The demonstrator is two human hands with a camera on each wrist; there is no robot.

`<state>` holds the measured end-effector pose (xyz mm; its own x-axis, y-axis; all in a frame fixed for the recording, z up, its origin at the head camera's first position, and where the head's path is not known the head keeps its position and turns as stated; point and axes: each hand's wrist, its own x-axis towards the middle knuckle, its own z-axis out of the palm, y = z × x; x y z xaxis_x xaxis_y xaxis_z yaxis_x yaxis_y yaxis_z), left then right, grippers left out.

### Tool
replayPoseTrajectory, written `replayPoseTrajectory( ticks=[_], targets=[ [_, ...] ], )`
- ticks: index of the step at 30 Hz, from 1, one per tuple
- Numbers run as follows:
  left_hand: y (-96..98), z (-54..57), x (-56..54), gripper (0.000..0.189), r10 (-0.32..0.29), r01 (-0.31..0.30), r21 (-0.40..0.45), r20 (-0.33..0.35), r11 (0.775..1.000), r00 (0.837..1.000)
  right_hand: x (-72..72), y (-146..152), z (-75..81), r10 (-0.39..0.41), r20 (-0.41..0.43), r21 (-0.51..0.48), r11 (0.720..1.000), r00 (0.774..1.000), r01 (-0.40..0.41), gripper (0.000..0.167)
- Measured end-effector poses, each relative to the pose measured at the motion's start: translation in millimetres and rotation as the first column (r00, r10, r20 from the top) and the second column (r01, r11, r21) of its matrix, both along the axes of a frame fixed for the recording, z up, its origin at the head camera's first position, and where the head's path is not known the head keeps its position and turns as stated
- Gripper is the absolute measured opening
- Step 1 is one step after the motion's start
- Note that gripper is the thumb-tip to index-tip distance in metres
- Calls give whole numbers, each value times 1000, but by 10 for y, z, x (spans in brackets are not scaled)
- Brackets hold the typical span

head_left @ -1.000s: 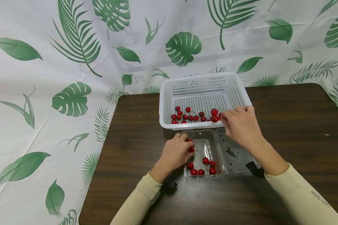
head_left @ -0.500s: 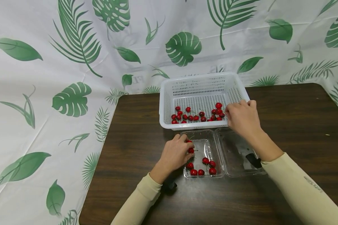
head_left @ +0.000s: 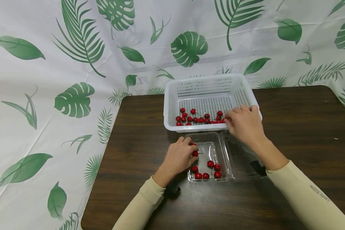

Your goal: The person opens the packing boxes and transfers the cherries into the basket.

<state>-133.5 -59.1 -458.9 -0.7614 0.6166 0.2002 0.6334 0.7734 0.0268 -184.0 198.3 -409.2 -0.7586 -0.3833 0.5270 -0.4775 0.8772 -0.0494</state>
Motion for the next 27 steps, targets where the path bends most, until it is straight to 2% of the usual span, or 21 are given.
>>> replayPoseTrajectory(
  ticks=[2,4,7,10,12,15,19,24,27],
  targets=[
    [-1,-5,-5,20,-1,1,1,-2,1000,1000,66,-53,12,69,0,5,998,998,-69,10],
    [-4,-7,-9,21,0,0,4,0,1000,1000,154,-116,5,161,39,32,986,986,-163,10],
    [-9,-14,-16,22,3,-3,6,7,1000,1000,312,-226,-39,272,178,111,949,946,-294,12],
    [-14,-26,-22,22,8,-8,5,15,1000,1000,477,-333,-128,299,342,195,905,891,-379,16],
    [-19,-34,-23,22,10,-10,2,18,1000,1000,567,-394,-217,297,404,239,879,865,-413,18],
    [-22,-34,-21,23,14,-14,0,20,1000,1000,656,-465,-333,311,445,261,852,840,-454,18],
    [-16,-25,-13,24,17,-18,5,31,1000,999,690,-521,-416,330,443,264,840,833,-473,14],
    [-14,16,-10,26,20,-21,15,40,1000,999,692,-554,-465,314,427,294,839,848,-458,10],
    [-30,83,-17,27,14,-15,36,26,999,1000,696,-565,-499,307,412,319,833,858,-451,11]
  ],
)
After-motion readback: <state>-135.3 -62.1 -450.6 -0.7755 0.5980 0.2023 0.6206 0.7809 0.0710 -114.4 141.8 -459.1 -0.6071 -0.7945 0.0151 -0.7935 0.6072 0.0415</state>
